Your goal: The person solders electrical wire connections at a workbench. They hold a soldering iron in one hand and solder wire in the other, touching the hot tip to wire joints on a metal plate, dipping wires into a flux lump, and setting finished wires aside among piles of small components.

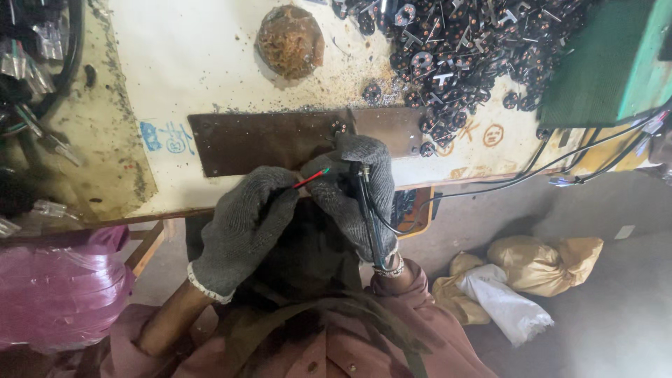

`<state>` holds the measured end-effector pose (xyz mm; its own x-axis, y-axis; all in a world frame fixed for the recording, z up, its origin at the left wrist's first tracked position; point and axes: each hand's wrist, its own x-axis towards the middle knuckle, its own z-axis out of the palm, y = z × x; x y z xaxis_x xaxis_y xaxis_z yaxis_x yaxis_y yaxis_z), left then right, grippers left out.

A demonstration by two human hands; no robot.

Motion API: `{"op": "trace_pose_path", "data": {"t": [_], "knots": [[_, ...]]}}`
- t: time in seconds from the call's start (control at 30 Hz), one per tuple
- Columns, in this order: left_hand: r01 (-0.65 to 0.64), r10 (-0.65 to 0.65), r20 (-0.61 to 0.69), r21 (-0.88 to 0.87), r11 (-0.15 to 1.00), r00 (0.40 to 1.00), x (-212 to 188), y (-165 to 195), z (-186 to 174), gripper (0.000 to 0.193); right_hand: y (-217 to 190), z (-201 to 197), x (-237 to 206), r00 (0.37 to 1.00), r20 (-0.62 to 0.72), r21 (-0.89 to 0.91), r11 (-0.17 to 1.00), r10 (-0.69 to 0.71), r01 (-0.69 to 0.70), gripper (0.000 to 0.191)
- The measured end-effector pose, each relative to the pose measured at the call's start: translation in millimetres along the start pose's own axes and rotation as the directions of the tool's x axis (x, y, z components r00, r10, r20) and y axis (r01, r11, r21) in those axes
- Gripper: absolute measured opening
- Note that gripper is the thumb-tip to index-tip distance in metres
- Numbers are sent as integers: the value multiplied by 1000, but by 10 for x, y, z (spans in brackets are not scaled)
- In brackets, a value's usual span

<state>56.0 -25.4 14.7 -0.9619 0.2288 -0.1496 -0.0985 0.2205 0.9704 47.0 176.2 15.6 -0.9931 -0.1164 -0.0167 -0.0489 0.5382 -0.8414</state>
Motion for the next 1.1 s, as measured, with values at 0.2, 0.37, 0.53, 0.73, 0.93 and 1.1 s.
{"op": "trace_pose_path", "data": {"t": [0.2,0.37,0.53,0.73,0.93,1.1], "knots": [[-6,3,-73,-38,999,997,-53,-19,50,12,-124,12,18,995,-45,-55,994,91,-93,30],[-25,19,-91,-64,998,996,-101,-69,116,13,-78,43,-116,952,-13,200,933,307,-298,23],[113,-122,-175,-59,992,977,-52,-13,125,13,-81,158,-171,889,-217,339,885,404,-320,50],[-164,181,-88,170,972,980,19,112,5,24,-77,1,-145,999,6,-94,995,39,-38,50],[-121,127,-124,54,991,984,39,106,47,23,-126,-36,-81,958,-28,512,827,285,-231,42],[-3,16,-82,159,987,996,-1,90,81,20,-131,-8,-49,914,170,240,885,367,-400,20]]}}
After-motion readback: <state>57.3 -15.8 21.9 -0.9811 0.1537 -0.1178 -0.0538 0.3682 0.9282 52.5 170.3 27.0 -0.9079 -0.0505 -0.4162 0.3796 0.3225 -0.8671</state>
